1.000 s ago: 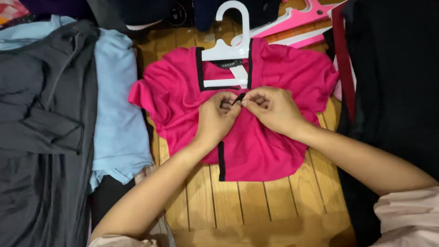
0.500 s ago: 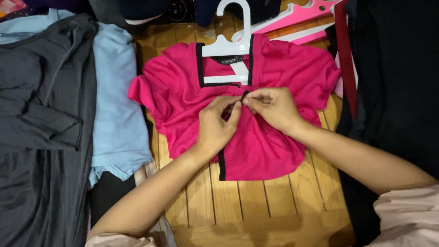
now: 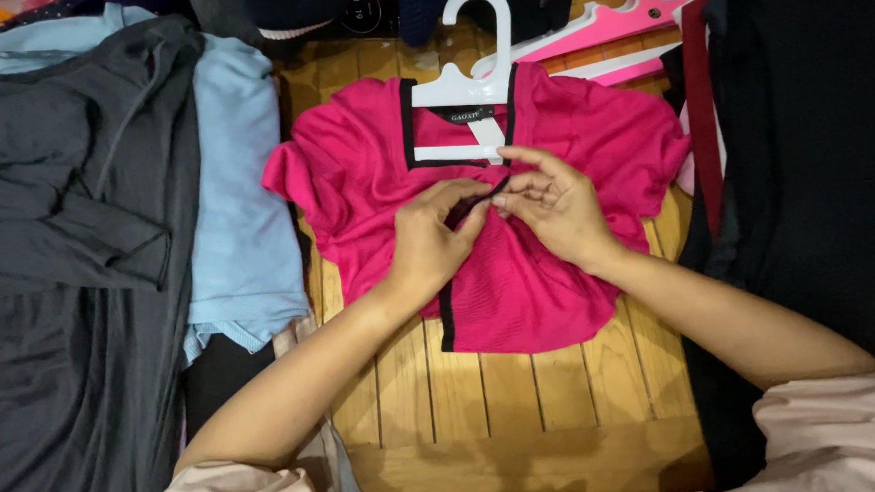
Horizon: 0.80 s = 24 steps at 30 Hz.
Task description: The person buttons a pink blouse and places it on a white hanger. They then pick up a dark gray shirt, place it on a pink hanger, and smooth the fabric. The person works on a wooden surface with other clothes nearby.
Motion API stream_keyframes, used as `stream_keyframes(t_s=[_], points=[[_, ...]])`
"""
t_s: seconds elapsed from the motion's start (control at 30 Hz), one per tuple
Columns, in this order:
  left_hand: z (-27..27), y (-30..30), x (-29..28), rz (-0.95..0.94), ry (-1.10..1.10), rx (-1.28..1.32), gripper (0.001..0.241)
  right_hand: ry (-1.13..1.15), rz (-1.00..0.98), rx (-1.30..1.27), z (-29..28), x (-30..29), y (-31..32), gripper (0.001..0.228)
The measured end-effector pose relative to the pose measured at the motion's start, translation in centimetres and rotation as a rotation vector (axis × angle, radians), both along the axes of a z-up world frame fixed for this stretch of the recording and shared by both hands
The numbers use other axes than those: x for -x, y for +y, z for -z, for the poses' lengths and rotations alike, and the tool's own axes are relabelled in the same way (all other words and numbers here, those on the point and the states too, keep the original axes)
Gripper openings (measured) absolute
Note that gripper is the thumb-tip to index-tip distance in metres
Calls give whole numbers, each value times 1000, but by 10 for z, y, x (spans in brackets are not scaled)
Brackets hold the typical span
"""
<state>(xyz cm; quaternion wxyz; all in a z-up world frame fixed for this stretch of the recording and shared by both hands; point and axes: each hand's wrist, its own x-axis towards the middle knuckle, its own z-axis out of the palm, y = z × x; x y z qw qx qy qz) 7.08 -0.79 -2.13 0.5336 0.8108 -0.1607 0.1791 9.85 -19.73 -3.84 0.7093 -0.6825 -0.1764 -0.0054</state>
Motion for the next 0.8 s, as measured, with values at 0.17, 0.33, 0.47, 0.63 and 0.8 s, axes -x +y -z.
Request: stream_keyframes(t_s=[0.17,0.33,0.47,0.63,0.8], points=[[3,1,-5,-2,43,18,20,-216,-10,193,-12,2,-2,37],[14,-1,-11,-3,261,146,21,-558,42,420,-34,6,-2,24],[9,-1,-9,-12,278,150,18,-622,46,446,-30,2,-4,18],[3,-3,-1,-27,233,106,17,-644,61,472,-13,-1,-8,16],[9,-6,-2,-38,242,179,9,-973,110,558,5,-12,-8,17]])
